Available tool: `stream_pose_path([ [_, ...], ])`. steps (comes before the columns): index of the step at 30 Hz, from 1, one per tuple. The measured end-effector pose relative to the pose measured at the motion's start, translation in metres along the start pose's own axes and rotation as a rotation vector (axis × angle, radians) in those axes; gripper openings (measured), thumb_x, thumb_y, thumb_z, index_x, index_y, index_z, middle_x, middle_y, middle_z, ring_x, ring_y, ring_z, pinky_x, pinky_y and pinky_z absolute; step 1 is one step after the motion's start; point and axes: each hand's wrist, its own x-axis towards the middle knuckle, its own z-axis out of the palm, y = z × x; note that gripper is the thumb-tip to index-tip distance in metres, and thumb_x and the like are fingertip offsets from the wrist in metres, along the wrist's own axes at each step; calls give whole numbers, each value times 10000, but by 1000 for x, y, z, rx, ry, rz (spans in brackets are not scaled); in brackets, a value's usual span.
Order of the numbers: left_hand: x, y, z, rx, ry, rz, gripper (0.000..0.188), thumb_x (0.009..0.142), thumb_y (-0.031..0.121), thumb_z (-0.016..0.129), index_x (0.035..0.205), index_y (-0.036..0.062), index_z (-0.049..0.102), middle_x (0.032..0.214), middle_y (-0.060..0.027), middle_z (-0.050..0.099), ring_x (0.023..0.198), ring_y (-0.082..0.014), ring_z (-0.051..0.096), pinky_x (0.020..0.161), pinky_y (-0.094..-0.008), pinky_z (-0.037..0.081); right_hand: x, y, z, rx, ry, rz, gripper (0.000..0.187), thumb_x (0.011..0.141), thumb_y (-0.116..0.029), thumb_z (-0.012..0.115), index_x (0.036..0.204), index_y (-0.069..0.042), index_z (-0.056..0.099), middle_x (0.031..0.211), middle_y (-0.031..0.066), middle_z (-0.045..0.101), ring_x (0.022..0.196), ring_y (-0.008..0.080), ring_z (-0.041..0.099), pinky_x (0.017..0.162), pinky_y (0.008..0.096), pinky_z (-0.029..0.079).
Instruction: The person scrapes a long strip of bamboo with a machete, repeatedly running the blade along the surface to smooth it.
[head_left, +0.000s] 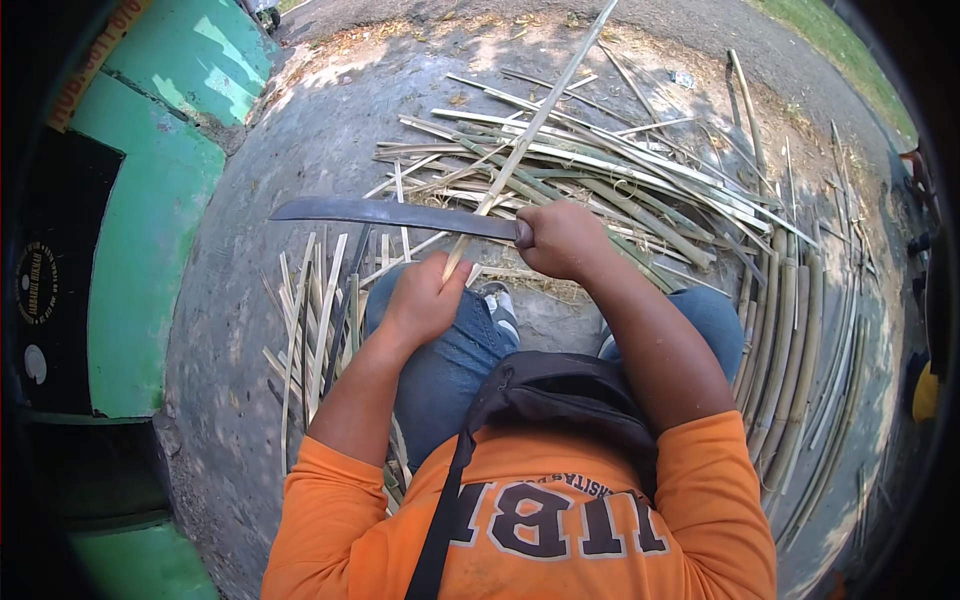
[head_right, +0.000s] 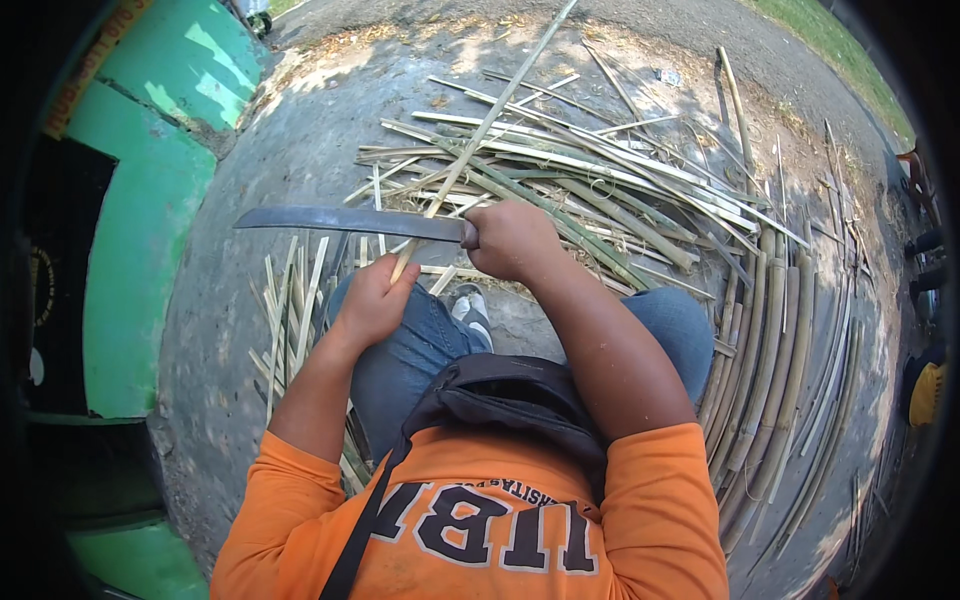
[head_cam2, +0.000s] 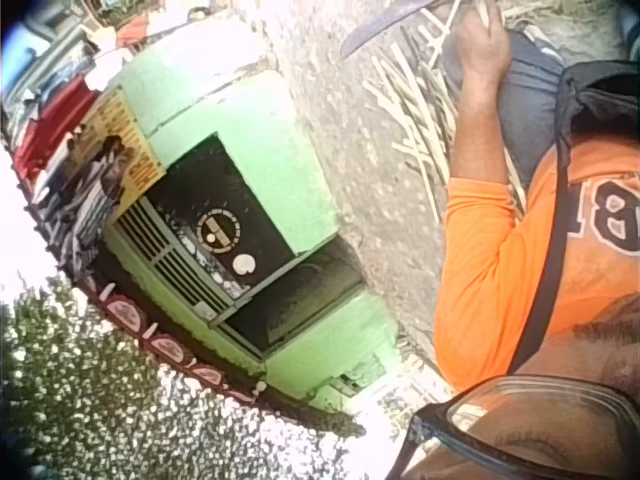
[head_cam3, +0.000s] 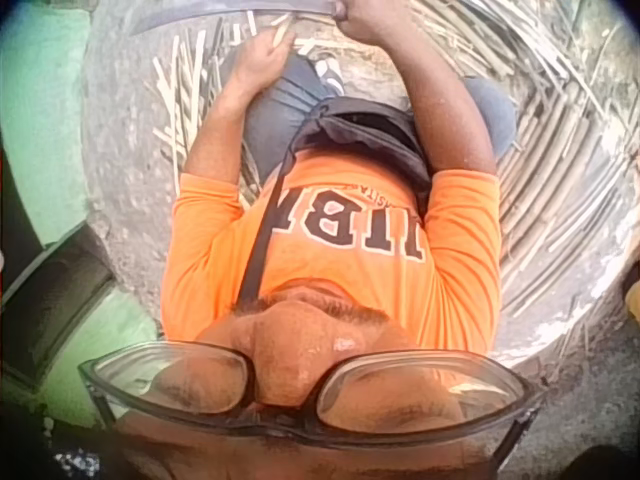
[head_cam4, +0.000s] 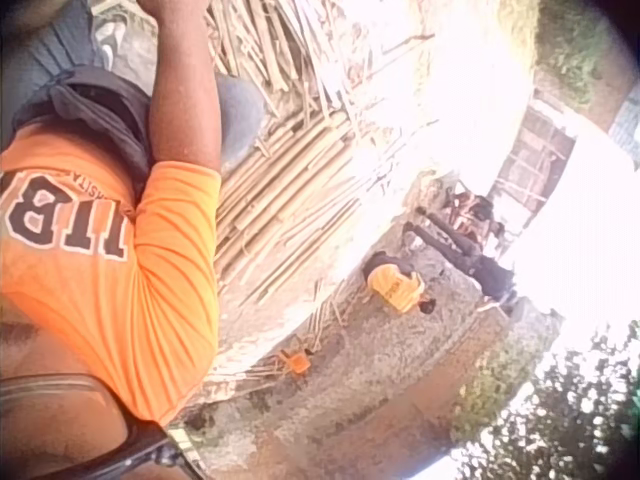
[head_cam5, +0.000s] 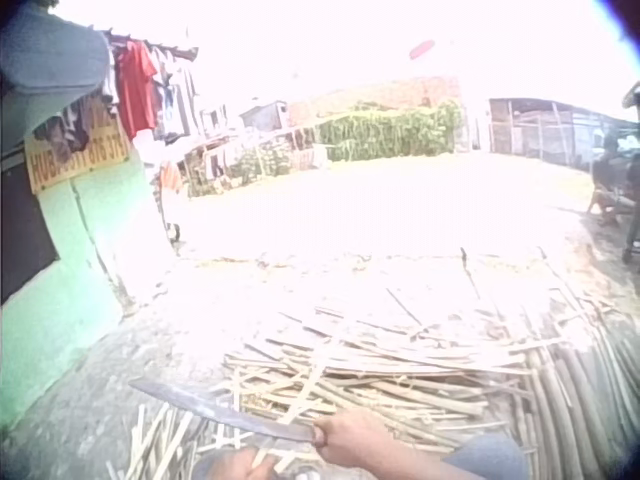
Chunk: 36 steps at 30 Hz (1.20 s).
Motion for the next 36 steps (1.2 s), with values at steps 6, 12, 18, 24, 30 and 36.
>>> stream_pose_path([
  [6, 1, 2, 1, 34, -19, 48, 390, 1037, 340, 609, 902, -26, 621, 747, -248, 648, 694, -437, 632, 629, -485, 465, 11, 38, -8, -60, -54, 111, 185, 845, -241, 616, 900, -116, 742, 889, 179, 734, 894, 402, 704, 803, 531, 562],
  [12, 2, -4, -1, 22, -42, -24, 386, 1040, 340, 608, 901, -19, 623, 752, -248, 651, 694, -421, 640, 630, -481, 467, 8, 20, -6, -9, -43, 88, 204, 878, -257, 611, 908, -99, 736, 893, 203, 726, 893, 423, 695, 811, 548, 556],
  [18, -4, -3, 0, -46, 18, 39, 364, 1037, 340, 618, 933, -9, 626, 723, -218, 636, 663, -388, 620, 637, -460, 474, 9, 13, -8, -102, -135, 5, 144, 806, -232, 655, 881, -147, 743, 852, 158, 733, 851, 387, 708, 769, 509, 567],
  [24, 3, -2, -2, -3, -37, -49, 353, 1039, 337, 618, 958, -7, 637, 746, -223, 652, 691, -398, 643, 644, -466, 474, 12, 38, -13, -32, -12, 139, 216, 880, -265, 607, 910, -97, 740, 889, 185, 735, 882, 402, 705, 822, 527, 563],
  [30, -2, 1, -2, -8, 29, 27, 374, 1037, 340, 620, 931, -19, 616, 752, -239, 650, 715, -424, 644, 650, -481, 472, 3, 9, -17, -70, -120, 69, 154, 814, -238, 643, 871, -140, 747, 869, 152, 739, 870, 389, 712, 798, 512, 567],
  [36, 3, 8, 0, 55, -28, -16, 391, 1033, 346, 616, 911, -25, 611, 764, -270, 646, 745, -480, 635, 654, -498, 473, 14, 58, -18, -24, -24, 211, 204, 857, -247, 613, 924, -113, 750, 905, 185, 734, 884, 413, 696, 811, 523, 557],
])
